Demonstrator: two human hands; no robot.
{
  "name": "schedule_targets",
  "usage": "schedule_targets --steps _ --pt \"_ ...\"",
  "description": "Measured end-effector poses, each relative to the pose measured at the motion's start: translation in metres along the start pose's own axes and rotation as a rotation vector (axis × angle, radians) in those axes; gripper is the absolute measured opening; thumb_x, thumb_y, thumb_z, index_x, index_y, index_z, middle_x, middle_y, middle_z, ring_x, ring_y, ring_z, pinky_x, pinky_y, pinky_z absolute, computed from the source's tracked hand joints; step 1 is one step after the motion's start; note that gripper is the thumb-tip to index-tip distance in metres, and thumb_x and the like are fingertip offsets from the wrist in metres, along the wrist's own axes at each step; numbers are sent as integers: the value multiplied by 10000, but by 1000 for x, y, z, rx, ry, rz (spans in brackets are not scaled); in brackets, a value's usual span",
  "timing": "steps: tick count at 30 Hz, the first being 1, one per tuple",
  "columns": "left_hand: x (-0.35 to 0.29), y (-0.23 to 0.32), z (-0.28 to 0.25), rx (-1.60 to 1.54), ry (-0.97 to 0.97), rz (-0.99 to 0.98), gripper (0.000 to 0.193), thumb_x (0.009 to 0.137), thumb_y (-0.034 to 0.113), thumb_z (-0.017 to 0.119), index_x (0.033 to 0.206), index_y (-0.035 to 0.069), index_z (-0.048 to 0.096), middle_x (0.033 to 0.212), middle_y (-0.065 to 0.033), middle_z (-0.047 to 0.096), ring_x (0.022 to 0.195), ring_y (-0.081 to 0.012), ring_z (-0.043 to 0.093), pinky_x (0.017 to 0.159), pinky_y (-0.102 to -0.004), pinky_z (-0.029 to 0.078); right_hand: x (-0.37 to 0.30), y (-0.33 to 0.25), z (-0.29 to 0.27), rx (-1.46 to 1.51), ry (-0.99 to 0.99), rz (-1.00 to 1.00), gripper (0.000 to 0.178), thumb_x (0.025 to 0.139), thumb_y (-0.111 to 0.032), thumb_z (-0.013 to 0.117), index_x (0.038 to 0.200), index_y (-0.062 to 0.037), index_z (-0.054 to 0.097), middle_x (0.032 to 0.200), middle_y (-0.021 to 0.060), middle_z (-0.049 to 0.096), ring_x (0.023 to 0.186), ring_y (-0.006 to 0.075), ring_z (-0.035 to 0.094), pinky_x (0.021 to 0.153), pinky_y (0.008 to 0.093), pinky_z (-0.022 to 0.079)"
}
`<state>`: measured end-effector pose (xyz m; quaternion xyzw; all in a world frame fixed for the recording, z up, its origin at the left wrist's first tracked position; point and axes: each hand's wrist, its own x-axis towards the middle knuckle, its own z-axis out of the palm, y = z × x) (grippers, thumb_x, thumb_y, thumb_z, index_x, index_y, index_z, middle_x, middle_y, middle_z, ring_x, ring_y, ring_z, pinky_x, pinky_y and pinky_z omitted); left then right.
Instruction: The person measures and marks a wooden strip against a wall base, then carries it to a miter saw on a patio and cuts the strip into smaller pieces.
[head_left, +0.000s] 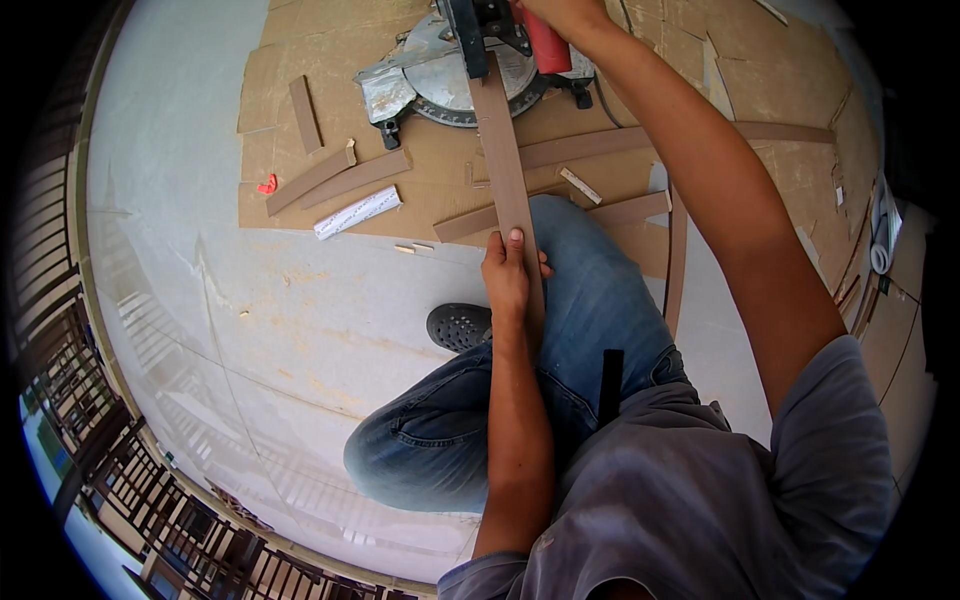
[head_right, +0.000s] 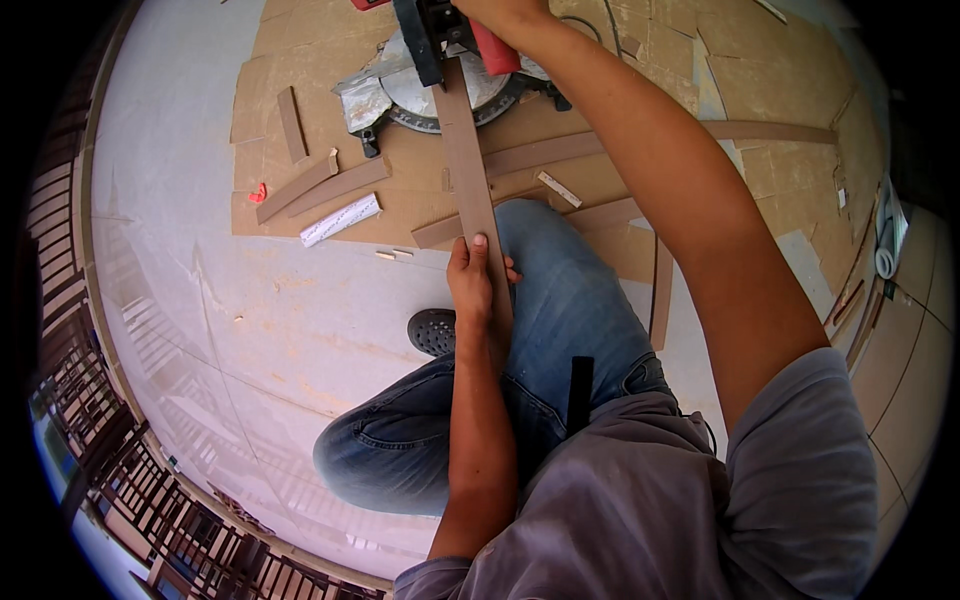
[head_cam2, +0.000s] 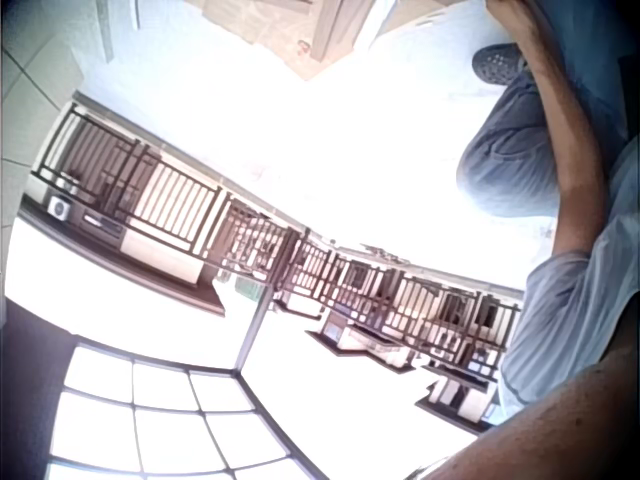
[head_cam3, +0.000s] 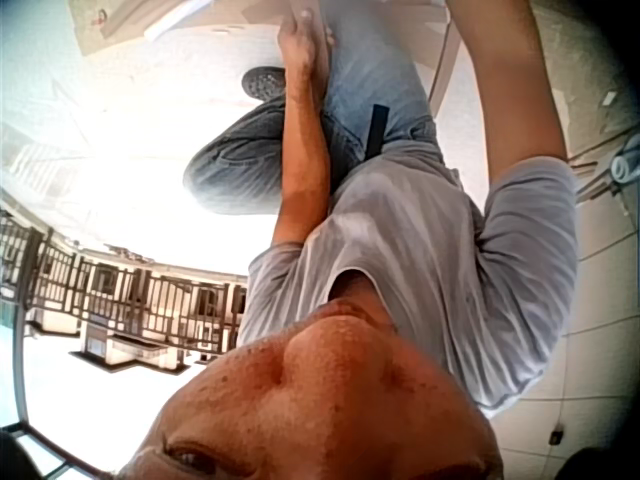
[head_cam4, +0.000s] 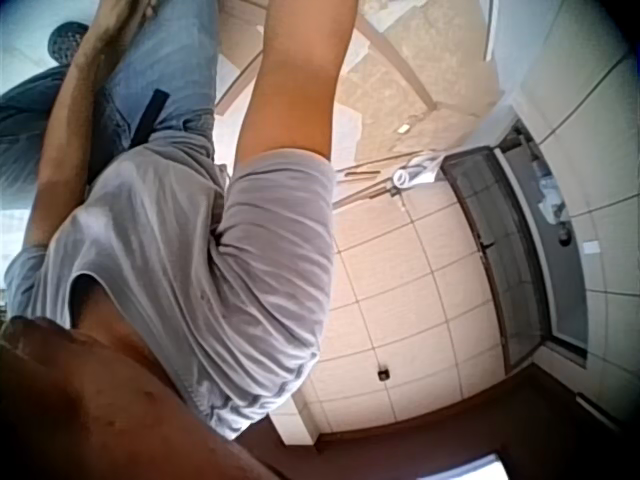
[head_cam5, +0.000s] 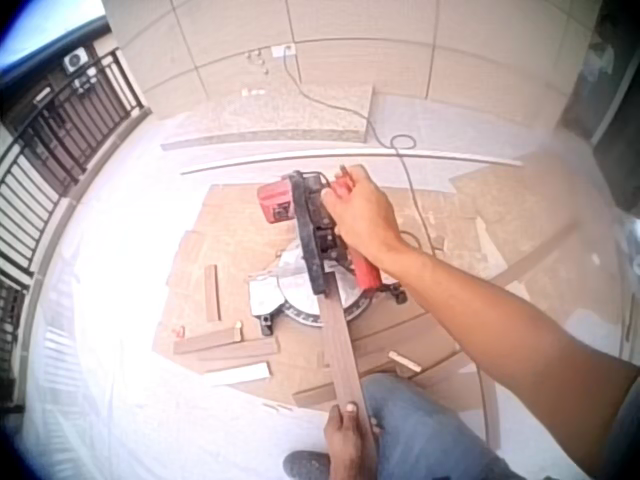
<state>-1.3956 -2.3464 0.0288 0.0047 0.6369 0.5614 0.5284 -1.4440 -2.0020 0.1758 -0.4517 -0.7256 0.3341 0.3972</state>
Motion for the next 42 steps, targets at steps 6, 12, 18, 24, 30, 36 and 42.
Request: schedule_targets --steps 6,12,18,24,30,36,42 --pt "2 -2 -2 -7 13 8 378 1110 374 558 1029 6 583 735 -118 666 562 -189 649 533 -331 536 -3 4 8 12 46 -62 419 950 -285 696 1268 -24 612 962 212 736 824 344 741 746 444 580" --pt "2 0 3 -19 8 5 372 1109 365 560 1018 4 581 730 -121 666 553 -191 649 531 -334 541 -12 -13 -7 65 -37 112 427 956 -285 704 1277 -20 610 947 207 736 688 297 731 647 423 580" --pt "5 -1 0 5 16 15 372 1110 363 558 1013 5 579 731 -122 671 549 -192 653 530 -339 545 -17 -8 -3 113 -23 89 407 969 -258 692 1281 -11 606 941 197 744 658 282 727 611 407 582" --pt "9 -4 0 5 -2 8 344 1108 354 559 1064 12 563 752 -132 656 554 -212 639 543 -365 577 -16 -7 -4 59 -35 81 419 967 -262 696 1288 -8 606 923 193 750 635 278 725 611 406 585" --pt "9 -2 2 -9 -2 6 332 1111 343 553 1082 12 560 751 -133 655 557 -210 639 548 -370 584 -18 -5 -1 64 -10 83 407 967 -274 694 1271 -14 613 881 189 747 607 271 716 599 410 573" --pt "11 -1 4 -12 17 5 340 1114 338 549 1039 7 569 735 -127 665 551 -201 645 529 -352 558 -22 -8 -4 64 -31 110 407 966 -282 699 1268 -22 615 867 184 742 599 265 709 591 404 566" --pt "12 2 4 17 11 -2 311 1113 322 544 1078 14 562 751 -140 656 556 -211 639 550 -379 588 -25 -5 -3 116 -7 81 391 968 -274 699 1256 -23 617 872 184 745 583 255 699 587 397 565"
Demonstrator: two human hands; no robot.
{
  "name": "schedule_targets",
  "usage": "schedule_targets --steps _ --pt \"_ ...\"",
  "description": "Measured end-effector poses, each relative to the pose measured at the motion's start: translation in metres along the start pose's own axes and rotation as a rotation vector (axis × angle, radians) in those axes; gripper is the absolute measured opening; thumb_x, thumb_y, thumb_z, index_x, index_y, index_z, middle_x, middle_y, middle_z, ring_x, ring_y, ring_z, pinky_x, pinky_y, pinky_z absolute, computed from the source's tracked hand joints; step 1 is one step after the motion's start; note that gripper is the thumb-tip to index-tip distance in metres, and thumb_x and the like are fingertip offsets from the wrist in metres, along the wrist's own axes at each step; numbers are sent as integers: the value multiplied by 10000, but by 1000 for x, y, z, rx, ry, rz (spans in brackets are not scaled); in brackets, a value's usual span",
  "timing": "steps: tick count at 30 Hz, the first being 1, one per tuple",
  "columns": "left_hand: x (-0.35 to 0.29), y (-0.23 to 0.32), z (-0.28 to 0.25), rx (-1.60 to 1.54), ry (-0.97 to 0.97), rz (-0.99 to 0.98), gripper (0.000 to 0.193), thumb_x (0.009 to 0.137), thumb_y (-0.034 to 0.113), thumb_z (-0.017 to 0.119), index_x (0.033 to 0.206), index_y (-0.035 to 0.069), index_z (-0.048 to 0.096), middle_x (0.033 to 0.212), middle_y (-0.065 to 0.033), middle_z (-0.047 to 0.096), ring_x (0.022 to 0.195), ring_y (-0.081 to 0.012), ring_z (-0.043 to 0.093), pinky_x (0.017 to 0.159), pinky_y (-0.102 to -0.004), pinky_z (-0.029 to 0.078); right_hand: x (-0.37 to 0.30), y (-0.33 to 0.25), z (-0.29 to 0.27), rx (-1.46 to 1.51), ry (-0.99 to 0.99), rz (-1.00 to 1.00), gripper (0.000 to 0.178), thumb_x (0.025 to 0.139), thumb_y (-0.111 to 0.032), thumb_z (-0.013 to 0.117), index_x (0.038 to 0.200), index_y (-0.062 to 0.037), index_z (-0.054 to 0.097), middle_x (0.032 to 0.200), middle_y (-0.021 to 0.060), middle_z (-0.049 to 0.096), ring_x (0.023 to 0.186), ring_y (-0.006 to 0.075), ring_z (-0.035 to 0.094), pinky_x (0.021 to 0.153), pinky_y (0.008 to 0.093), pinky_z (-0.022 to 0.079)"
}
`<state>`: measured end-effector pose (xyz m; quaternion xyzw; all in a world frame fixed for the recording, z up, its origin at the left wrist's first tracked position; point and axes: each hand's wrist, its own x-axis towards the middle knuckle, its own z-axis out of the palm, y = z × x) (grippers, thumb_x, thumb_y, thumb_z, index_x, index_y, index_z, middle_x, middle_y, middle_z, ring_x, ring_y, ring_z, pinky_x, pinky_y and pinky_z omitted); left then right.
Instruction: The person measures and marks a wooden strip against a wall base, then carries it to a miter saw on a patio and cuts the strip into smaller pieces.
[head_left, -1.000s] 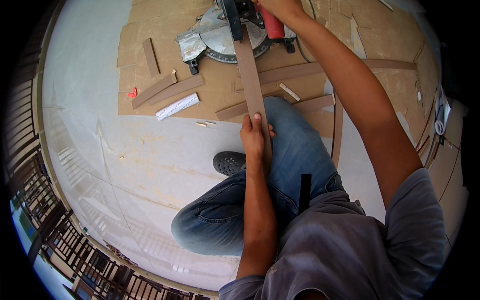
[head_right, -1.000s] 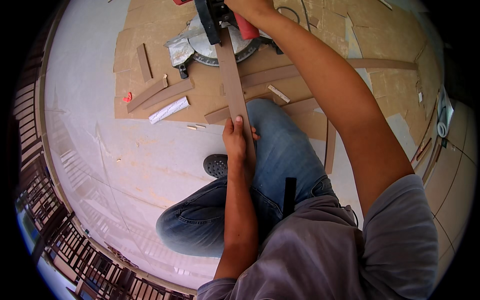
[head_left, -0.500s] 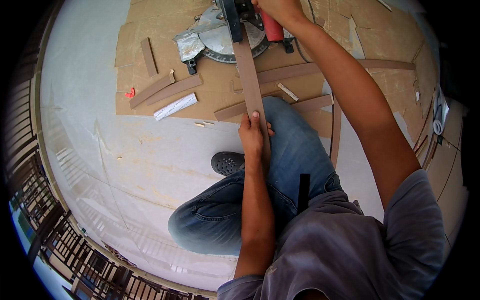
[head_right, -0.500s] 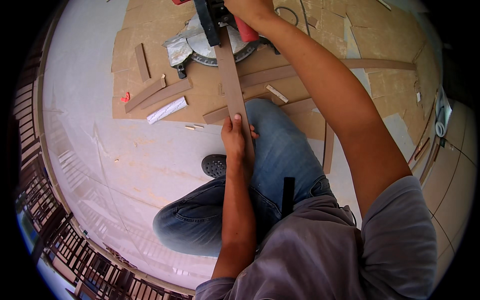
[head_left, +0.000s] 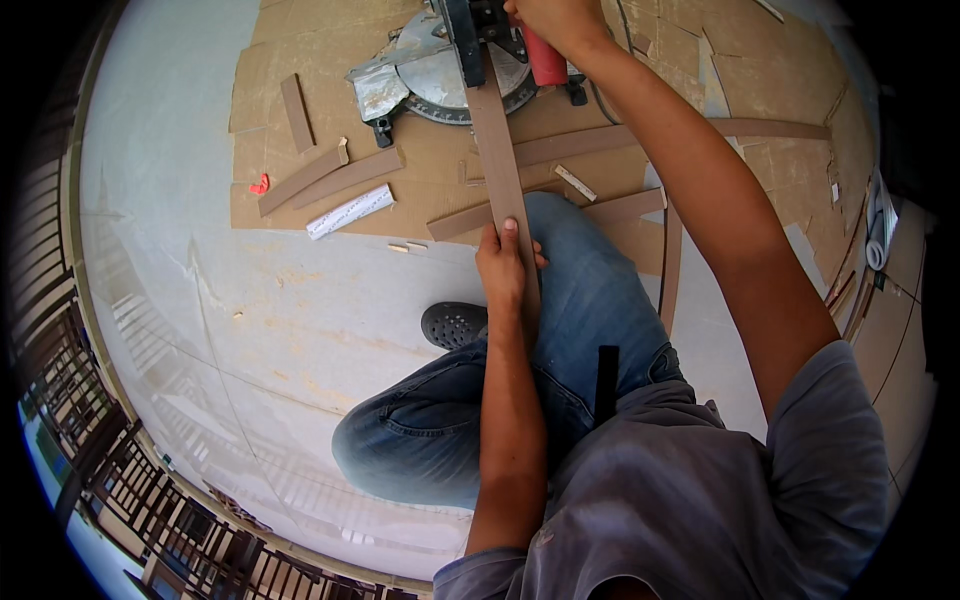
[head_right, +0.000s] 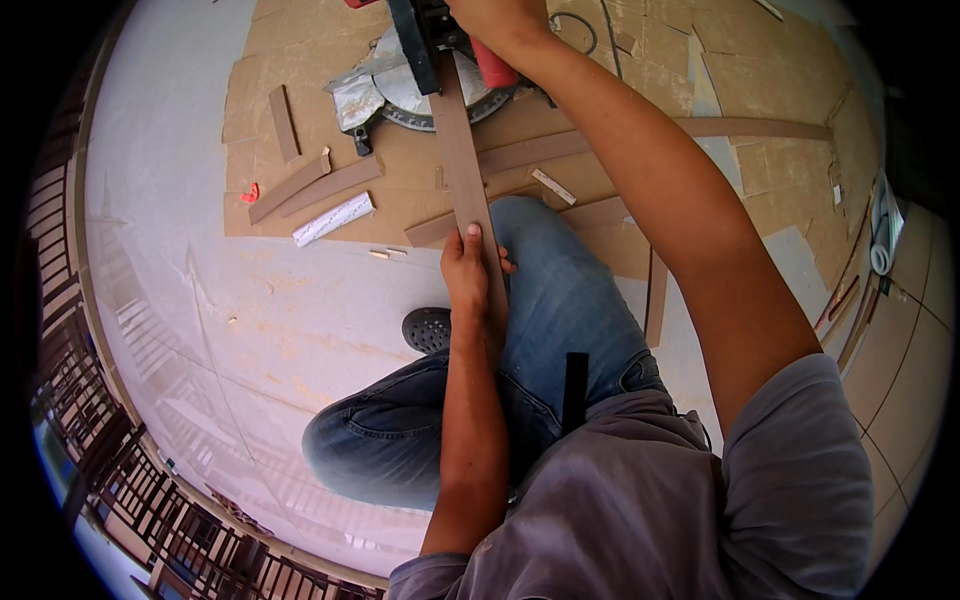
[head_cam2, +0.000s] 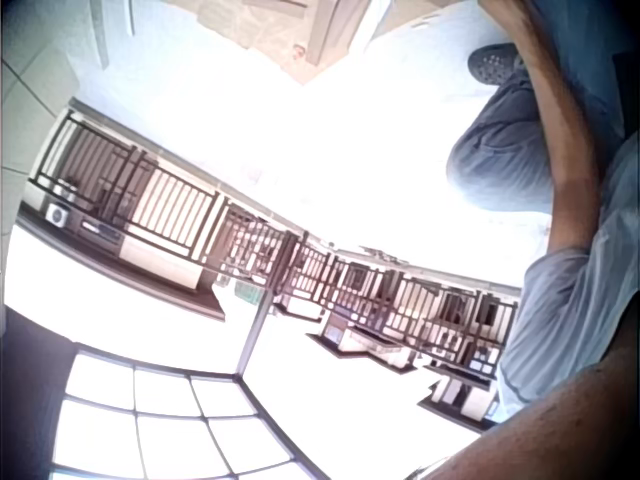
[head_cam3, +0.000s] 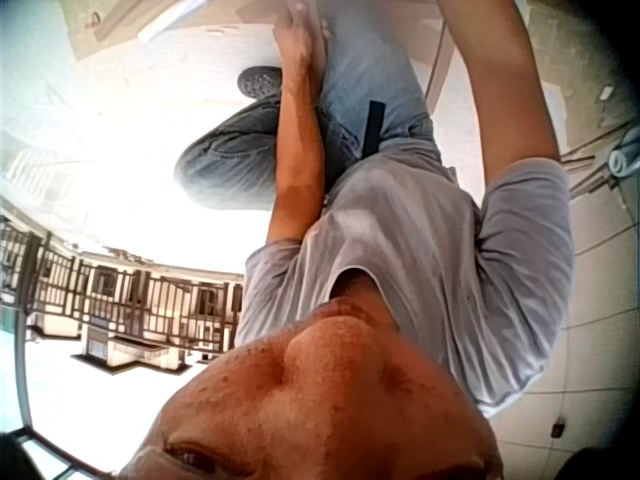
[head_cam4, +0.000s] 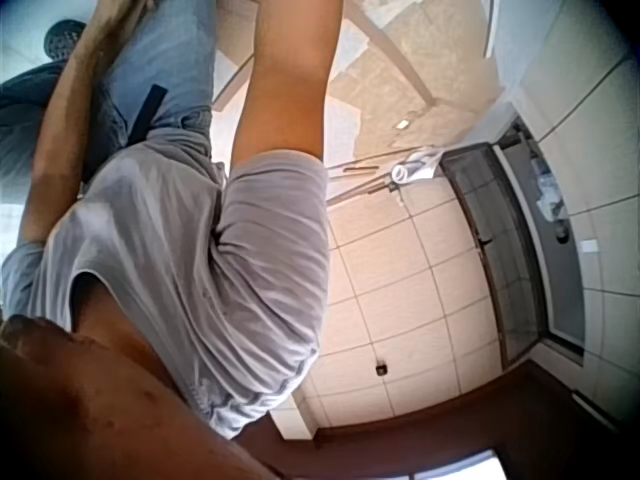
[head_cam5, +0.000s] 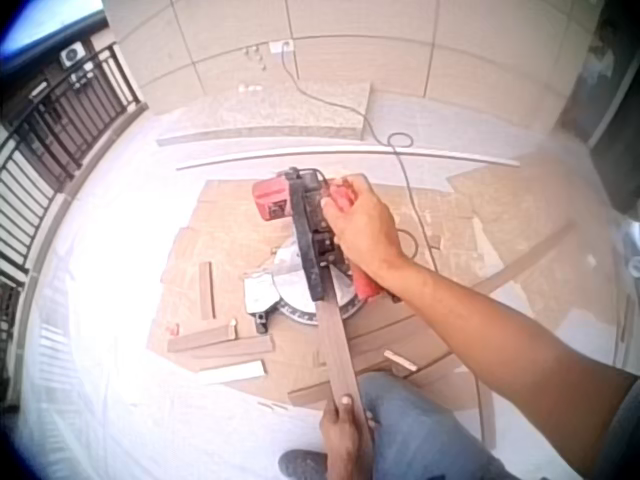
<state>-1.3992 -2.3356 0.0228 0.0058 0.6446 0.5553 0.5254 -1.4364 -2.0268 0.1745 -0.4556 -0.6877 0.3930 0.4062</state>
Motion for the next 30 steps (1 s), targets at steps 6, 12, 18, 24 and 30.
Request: schedule_targets --steps 6,12,18,24,30 --pt "1 -1 1 -5 -5 14 311 1114 324 545 1060 17 558 748 -140 656 556 -212 641 547 -376 587 -3 -2 -2 -22 -15 43 379 967 -263 704 1252 -28 616 882 187 747 583 252 698 582 396 562" --pt "3 -3 0 -15 -6 28 320 1110 333 556 1058 17 560 752 -139 660 556 -216 644 539 -372 581 -7 -4 -3 -18 1 51 342 963 -257 705 1208 -33 620 831 167 735 590 252 700 576 401 560" --pt "5 -2 -1 8 -12 46 340 1104 348 566 1049 13 558 752 -144 664 552 -224 652 537 -373 581 -10 -7 -6 -17 -14 65 337 957 -270 712 1173 -29 620 808 171 729 600 259 706 573 406 560" --pt "8 -2 0 7 -7 40 354 1102 357 570 1034 10 553 748 -147 665 545 -226 652 532 -374 581 -10 -5 -7 -50 -3 65 346 954 -289 714 1171 -34 625 799 180 734 609 272 717 574 415 562" --pt "8 2 2 31 1 46 363 1102 365 569 1014 13 551 737 -144 664 545 -222 651 530 -373 581 -11 -9 -8 -51 -3 85 333 954 -290 716 1162 -44 633 778 173 730 606 275 718 572 418 562"
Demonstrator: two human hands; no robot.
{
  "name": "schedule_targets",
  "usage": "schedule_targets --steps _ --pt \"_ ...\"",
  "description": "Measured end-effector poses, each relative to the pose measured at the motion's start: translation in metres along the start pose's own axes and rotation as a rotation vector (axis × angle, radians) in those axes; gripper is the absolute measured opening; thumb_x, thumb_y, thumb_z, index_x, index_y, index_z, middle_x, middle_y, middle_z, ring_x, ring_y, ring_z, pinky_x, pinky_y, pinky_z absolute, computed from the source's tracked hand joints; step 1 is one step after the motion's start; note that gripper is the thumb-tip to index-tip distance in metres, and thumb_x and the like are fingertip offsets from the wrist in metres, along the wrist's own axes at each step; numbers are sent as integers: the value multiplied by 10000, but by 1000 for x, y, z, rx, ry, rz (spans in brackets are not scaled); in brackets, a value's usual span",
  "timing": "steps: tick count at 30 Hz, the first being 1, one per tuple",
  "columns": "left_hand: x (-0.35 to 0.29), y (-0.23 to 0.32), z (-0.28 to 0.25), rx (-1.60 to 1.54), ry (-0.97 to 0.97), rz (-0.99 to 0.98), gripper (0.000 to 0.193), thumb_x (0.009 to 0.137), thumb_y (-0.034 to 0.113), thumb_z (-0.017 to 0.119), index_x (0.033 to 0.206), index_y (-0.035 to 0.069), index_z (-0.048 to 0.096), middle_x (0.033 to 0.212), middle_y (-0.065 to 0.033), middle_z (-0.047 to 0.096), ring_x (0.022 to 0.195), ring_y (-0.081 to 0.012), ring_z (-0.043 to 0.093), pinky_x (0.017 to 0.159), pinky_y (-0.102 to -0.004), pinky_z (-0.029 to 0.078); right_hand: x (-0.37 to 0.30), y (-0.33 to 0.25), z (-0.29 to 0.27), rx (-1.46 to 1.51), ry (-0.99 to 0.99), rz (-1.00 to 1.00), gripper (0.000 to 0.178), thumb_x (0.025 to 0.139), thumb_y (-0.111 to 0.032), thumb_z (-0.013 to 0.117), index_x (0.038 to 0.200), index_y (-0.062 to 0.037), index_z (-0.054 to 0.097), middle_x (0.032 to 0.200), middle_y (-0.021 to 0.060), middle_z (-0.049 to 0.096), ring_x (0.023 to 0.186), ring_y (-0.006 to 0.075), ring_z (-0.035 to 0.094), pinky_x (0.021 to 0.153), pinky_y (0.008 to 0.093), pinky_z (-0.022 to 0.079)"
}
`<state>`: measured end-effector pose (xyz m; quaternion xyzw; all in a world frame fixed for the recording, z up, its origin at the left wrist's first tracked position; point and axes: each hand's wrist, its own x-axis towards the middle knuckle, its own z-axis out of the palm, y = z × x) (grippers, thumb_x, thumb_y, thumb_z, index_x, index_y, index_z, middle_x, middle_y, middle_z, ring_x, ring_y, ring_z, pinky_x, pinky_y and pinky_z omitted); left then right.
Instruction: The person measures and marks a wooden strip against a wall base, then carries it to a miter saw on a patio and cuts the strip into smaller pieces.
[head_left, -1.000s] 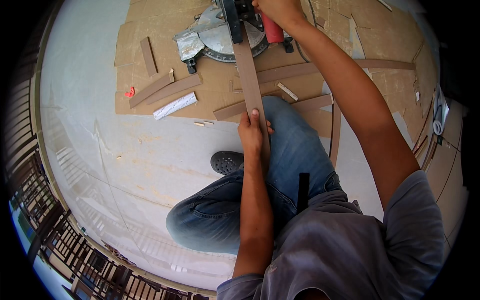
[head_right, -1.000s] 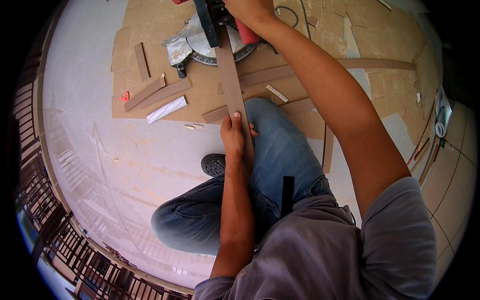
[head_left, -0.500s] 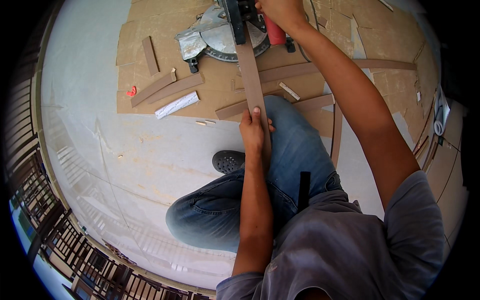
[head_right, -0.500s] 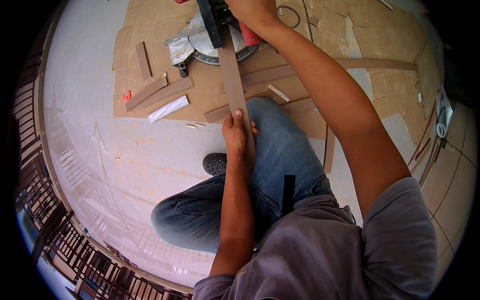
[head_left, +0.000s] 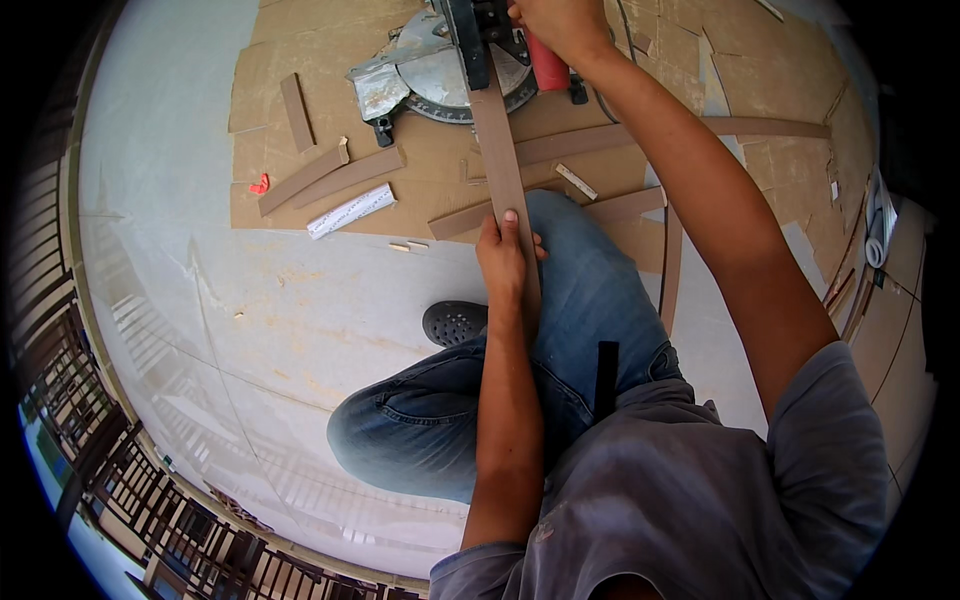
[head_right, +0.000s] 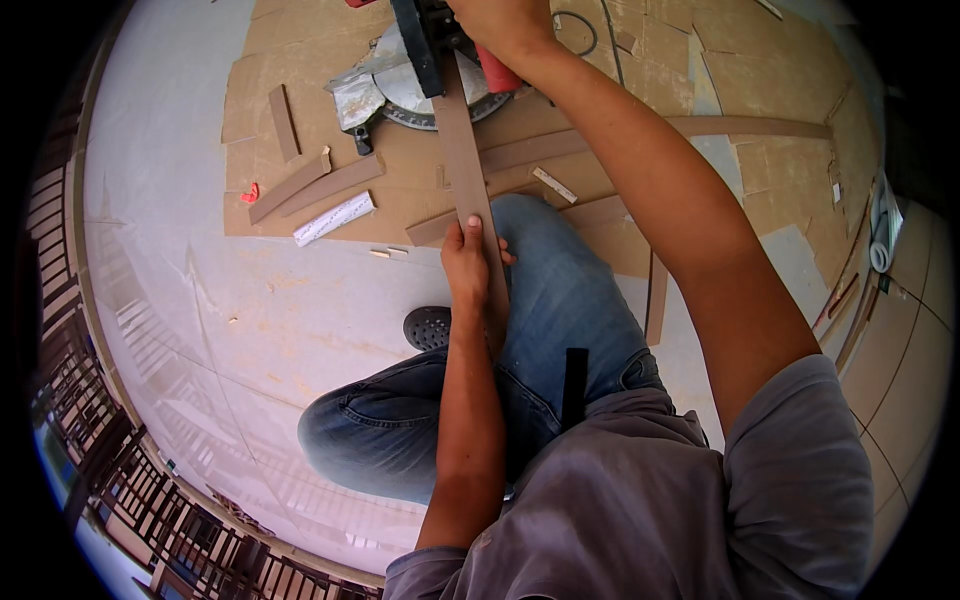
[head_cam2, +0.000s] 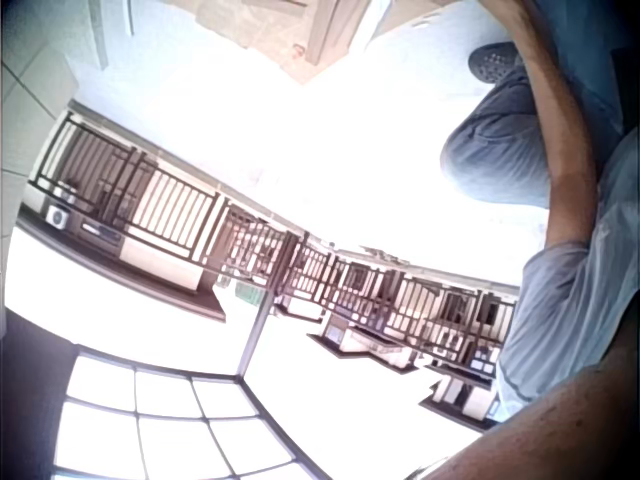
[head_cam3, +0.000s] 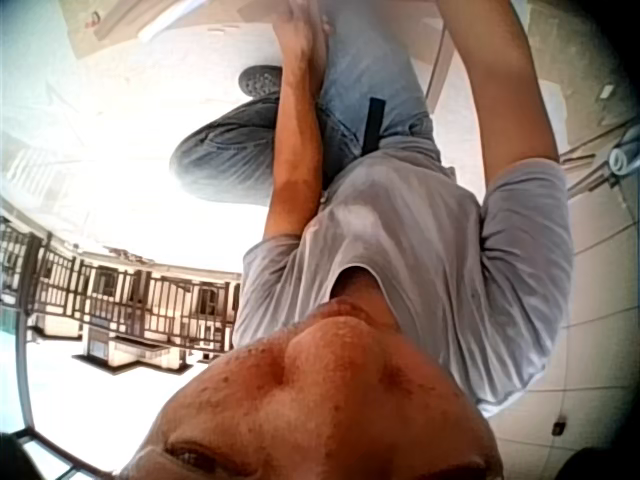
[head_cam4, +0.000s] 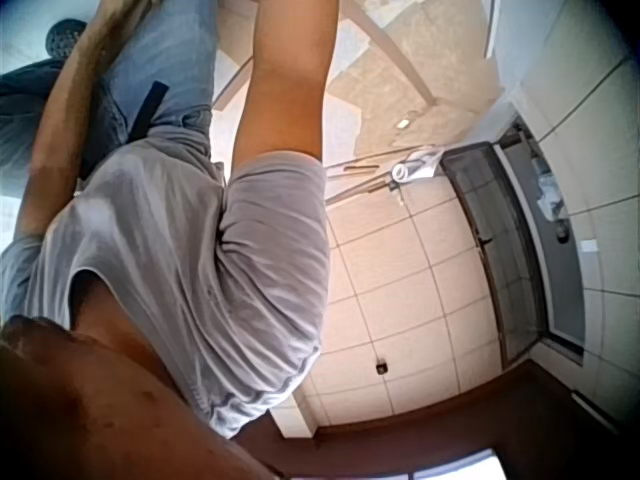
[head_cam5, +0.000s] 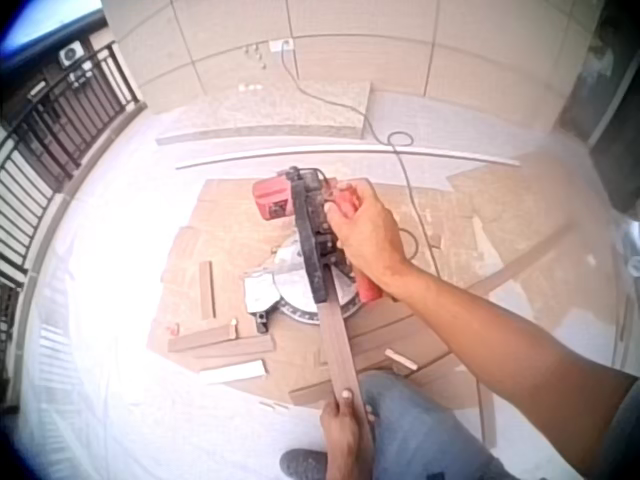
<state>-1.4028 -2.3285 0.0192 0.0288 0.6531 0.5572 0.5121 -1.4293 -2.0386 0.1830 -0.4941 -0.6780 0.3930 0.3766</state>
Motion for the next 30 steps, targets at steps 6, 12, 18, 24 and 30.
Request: schedule_targets --steps 6,12,18,24,30 --pt "1 0 1 -16 -3 -2 366 1102 371 570 1017 15 554 741 -141 666 547 -216 649 533 -372 583 0 3 2 6 -2 -13 321 955 -283 714 1156 -45 636 773 168 728 605 265 718 568 413 560" --pt "2 3 2 -10 9 -5 350 1112 343 555 1013 7 566 727 -133 667 541 -211 646 529 -356 554 0 6 2 8 -3 -34 305 957 -276 713 1152 -54 634 758 159 722 603 257 715 561 412 555" --pt "4 2 1 -16 -4 -1 351 1111 349 554 1030 8 562 737 -138 665 543 -215 647 533 -365 569 0 6 3 -3 -11 -25 299 959 -275 714 1154 -64 630 744 154 718 597 261 714 557 416 553" --pt "4 4 2 -24 -3 1 337 1113 333 549 1030 7 567 730 -135 666 547 -213 649 528 -355 552 -2 7 2 -7 -12 -30 293 962 -274 713 1152 -68 628 745 158 721 596 271 714 554 427 554" --pt "5 7 3 -27 -4 3 328 1117 322 541 1027 8 570 725 -131 668 546 -209 645 521 -345 534 -4 4 2 -27 0 -16 293 960 -278 715 1151 -72 632 748 155 723 597 266 716 542 420 552"
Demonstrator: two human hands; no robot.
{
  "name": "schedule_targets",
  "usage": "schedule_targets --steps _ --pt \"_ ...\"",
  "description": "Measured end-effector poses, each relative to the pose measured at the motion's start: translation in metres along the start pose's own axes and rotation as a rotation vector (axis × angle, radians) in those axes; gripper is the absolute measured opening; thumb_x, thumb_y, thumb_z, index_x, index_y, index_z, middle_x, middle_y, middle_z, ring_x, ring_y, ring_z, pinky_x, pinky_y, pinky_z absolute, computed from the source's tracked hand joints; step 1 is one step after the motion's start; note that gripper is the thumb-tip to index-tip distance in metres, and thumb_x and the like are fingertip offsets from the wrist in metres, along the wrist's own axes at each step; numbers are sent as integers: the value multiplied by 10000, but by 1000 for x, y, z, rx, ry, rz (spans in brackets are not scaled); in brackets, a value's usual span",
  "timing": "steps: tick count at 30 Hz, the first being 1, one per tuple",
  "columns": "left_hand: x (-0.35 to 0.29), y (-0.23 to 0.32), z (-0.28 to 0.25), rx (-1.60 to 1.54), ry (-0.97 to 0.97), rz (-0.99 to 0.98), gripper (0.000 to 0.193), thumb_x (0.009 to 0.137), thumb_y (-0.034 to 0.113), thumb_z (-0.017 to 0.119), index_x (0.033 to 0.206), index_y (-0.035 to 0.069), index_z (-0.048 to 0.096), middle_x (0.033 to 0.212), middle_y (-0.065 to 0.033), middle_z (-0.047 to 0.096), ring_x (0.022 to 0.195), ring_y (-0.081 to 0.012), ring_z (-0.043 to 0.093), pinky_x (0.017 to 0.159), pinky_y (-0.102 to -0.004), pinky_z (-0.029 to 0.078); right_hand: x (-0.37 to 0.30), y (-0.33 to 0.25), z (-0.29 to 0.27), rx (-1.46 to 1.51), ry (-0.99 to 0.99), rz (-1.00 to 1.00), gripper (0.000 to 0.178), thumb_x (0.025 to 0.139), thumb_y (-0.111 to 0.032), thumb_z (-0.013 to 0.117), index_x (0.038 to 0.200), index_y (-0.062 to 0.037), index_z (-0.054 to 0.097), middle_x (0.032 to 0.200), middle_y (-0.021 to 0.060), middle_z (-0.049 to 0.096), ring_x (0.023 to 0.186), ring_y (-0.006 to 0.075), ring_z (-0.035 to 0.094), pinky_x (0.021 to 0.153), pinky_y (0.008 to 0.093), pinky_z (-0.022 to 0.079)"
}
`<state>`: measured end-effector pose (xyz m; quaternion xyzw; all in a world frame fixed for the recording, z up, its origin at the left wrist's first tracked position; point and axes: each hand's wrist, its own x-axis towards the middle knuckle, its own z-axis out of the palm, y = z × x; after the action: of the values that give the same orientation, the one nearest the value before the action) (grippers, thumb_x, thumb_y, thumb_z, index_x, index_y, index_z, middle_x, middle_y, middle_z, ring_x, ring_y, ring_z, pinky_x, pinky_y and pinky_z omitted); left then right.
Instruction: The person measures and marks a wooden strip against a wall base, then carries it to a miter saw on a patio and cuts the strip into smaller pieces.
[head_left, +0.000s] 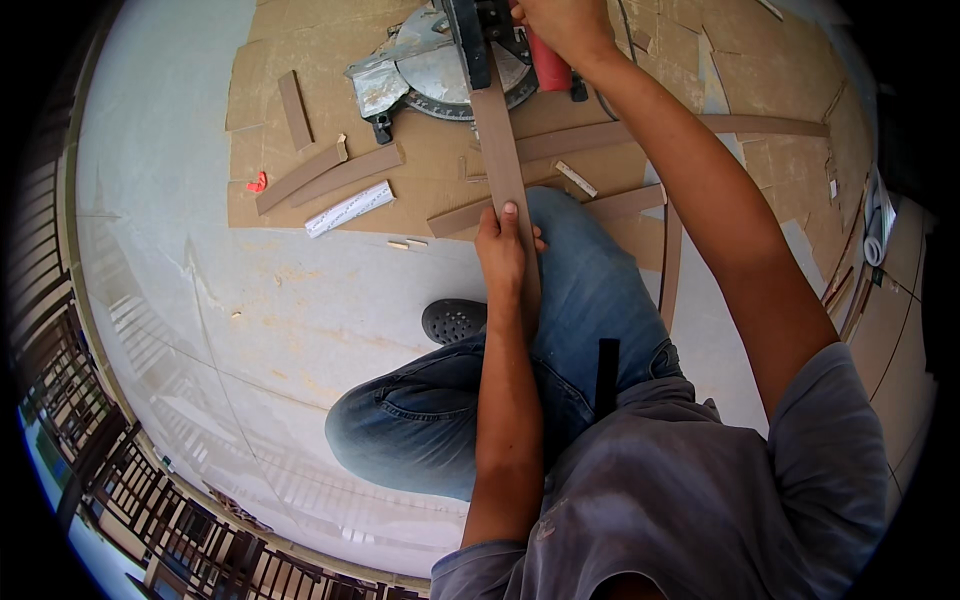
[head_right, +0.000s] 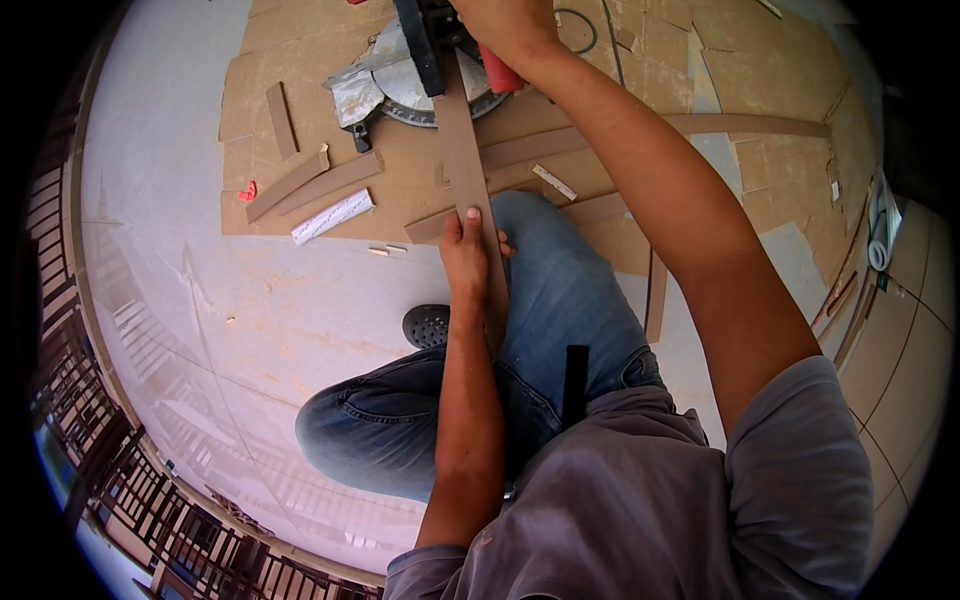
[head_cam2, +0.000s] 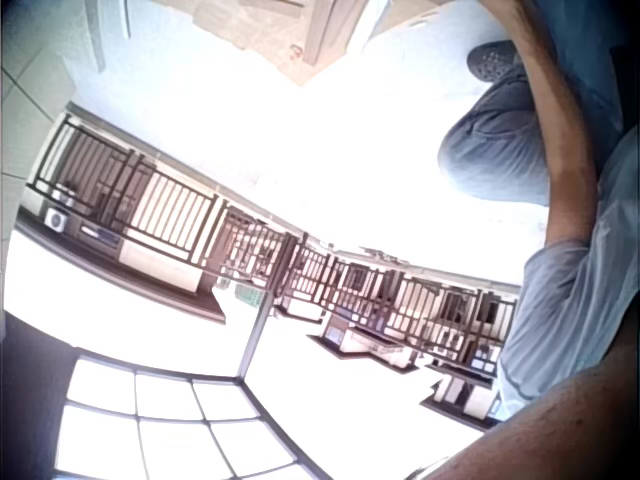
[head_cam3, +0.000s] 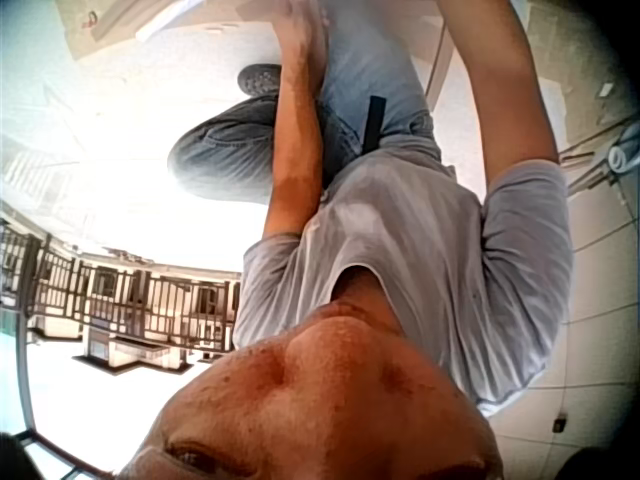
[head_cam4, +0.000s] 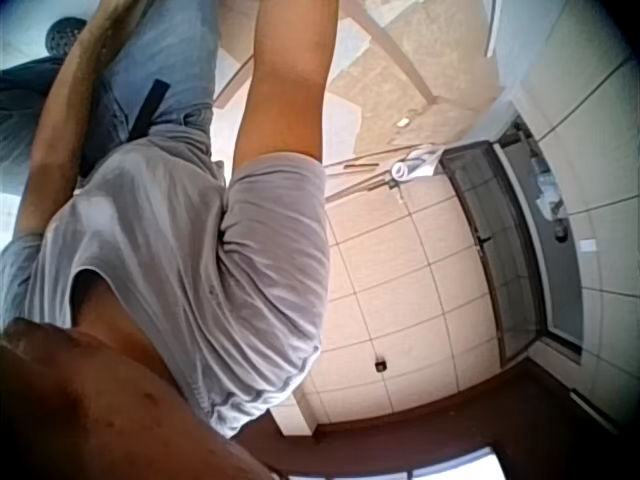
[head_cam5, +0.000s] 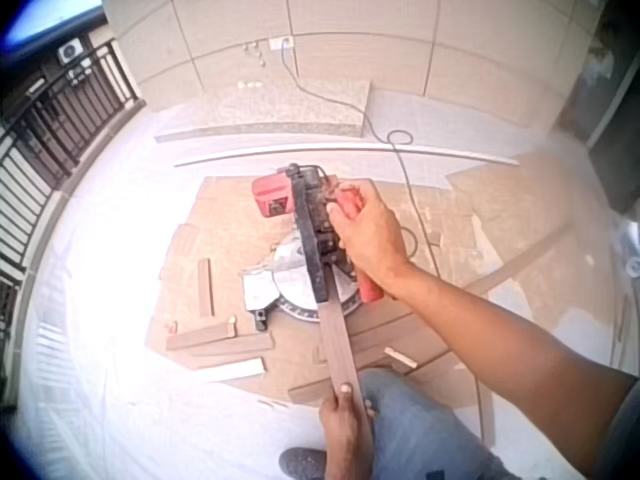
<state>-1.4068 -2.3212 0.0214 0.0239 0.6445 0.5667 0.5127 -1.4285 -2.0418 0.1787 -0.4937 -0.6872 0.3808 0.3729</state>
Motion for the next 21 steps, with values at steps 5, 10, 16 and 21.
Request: schedule_targets --steps 5,10,16,21 --pt "-1 3 1 -7 4 4 317 1118 310 541 1022 9 566 723 -128 665 546 -206 643 522 -345 534 0 2 1 14 4 -1 296 960 -277 717 1164 -77 636 749 150 724 596 259 715 540 415 551" --pt "0 3 1 -32 -5 -2 314 1118 305 540 1015 10 561 720 -127 663 542 -204 638 520 -346 533 -1 2 2 33 5 -8 295 962 -273 718 1173 -81 639 747 134 717 591 239 706 535 399 544" --pt "2 -1 -3 -5 -16 1 347 1103 358 567 1061 14 562 749 -141 663 550 -219 649 535 -365 572 0 6 4 44 7 -13 281 966 -258 715 1177 -86 643 752 124 712 591 222 699 541 385 541" --pt "1 1 -3 1 -25 12 349 1105 358 564 1055 12 560 745 -139 664 550 -216 651 529 -360 573 -2 4 4 49 9 -24 268 966 -242 715 1172 -85 647 755 127 712 592 225 701 543 387 541"
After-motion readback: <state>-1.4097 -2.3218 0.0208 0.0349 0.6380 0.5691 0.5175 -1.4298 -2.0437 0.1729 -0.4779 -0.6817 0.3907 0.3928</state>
